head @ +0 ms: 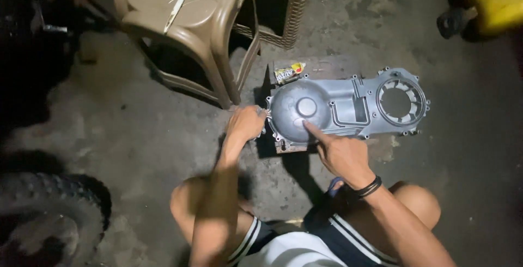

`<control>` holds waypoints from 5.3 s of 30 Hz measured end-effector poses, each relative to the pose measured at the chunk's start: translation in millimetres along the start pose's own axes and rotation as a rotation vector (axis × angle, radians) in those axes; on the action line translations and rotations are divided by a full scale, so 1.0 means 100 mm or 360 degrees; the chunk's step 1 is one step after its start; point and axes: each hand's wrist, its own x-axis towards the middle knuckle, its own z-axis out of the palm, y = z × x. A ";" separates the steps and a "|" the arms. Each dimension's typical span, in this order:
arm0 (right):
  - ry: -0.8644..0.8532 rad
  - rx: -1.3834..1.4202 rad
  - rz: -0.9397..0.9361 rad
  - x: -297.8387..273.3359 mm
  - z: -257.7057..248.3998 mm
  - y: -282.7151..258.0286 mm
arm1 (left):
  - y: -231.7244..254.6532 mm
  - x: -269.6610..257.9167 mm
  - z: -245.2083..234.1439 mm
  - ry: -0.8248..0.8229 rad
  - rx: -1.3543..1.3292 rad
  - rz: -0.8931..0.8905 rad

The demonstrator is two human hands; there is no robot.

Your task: Cleaning and applying sealant to the edges of a motorcycle engine casing in preparation for assembly.

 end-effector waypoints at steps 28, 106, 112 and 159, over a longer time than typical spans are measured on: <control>0.0286 -0.0359 -0.0160 0.21 0.26 -0.06 | -0.09 0.06 0.04 0.0057 -0.0058 0.0037; -0.0161 -0.0160 0.0005 0.30 -0.41 -0.55 | 0.03 -0.01 0.06 -0.0004 -0.0020 -0.0078; 0.0049 -0.0092 -0.0012 0.48 -0.43 -0.61 | -0.01 0.02 0.05 0.0058 -0.0046 -0.0041; -0.0164 0.0199 -0.0072 -0.23 0.43 -0.09 | 0.04 0.02 0.05 0.0031 0.0038 -0.0058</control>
